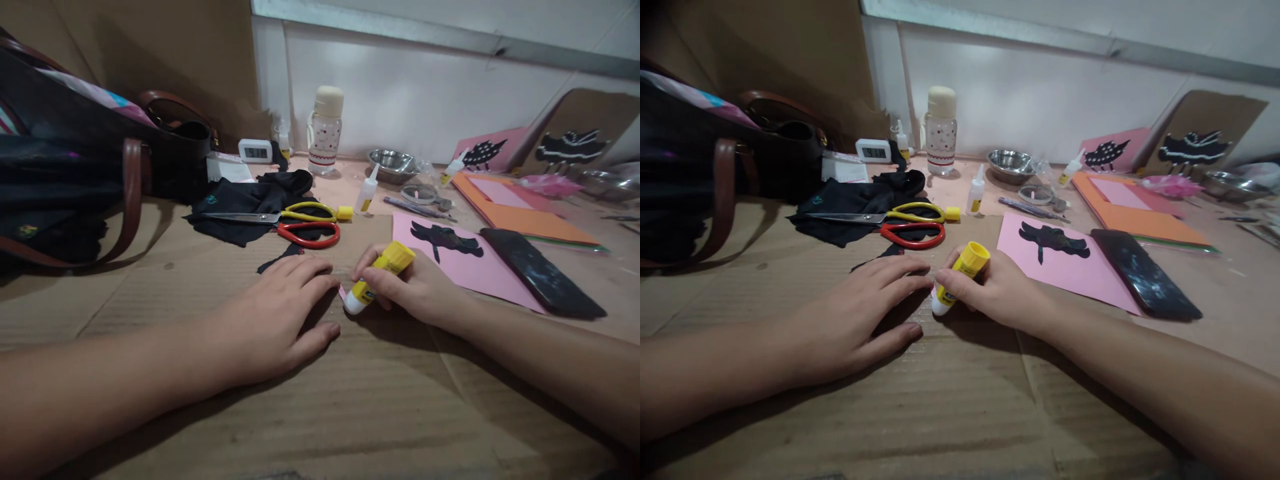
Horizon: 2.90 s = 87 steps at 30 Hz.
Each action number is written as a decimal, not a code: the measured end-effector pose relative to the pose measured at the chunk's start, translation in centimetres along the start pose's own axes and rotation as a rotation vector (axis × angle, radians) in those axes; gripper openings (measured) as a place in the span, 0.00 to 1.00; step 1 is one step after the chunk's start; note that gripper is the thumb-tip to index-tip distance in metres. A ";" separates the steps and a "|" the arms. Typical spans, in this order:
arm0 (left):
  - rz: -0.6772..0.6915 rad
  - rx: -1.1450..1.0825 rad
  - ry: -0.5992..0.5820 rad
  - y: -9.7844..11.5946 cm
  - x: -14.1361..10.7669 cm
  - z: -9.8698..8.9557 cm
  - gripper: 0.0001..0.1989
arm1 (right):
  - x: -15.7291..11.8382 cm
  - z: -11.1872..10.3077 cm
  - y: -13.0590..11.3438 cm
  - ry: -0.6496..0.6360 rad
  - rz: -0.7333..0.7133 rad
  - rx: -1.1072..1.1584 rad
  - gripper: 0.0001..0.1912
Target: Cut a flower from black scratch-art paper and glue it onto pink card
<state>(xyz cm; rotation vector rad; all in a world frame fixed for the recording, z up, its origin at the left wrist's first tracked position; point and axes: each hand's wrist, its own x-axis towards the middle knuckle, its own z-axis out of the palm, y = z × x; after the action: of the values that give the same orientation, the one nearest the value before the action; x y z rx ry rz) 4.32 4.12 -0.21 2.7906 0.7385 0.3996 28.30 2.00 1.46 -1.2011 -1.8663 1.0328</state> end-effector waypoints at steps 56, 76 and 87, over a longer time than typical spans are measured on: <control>0.044 0.005 0.024 -0.1 -0.2 0.0 0.24 | -0.1 0.3 -0.1 -0.007 -0.176 -0.060 0.06; 0.024 -0.015 0.012 0.0 0.0 0.0 0.25 | -0.5 0.2 0.0 0.017 -0.128 -0.087 0.10; 0.025 0.000 0.019 -0.1 -0.2 0.1 0.23 | -0.5 0.3 -0.3 -0.005 -0.127 -0.118 0.09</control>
<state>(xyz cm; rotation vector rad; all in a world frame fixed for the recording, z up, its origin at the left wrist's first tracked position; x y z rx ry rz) 4.14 4.09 -0.43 2.8023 0.7086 0.4317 28.14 1.36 1.51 -1.1307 -2.0032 0.8675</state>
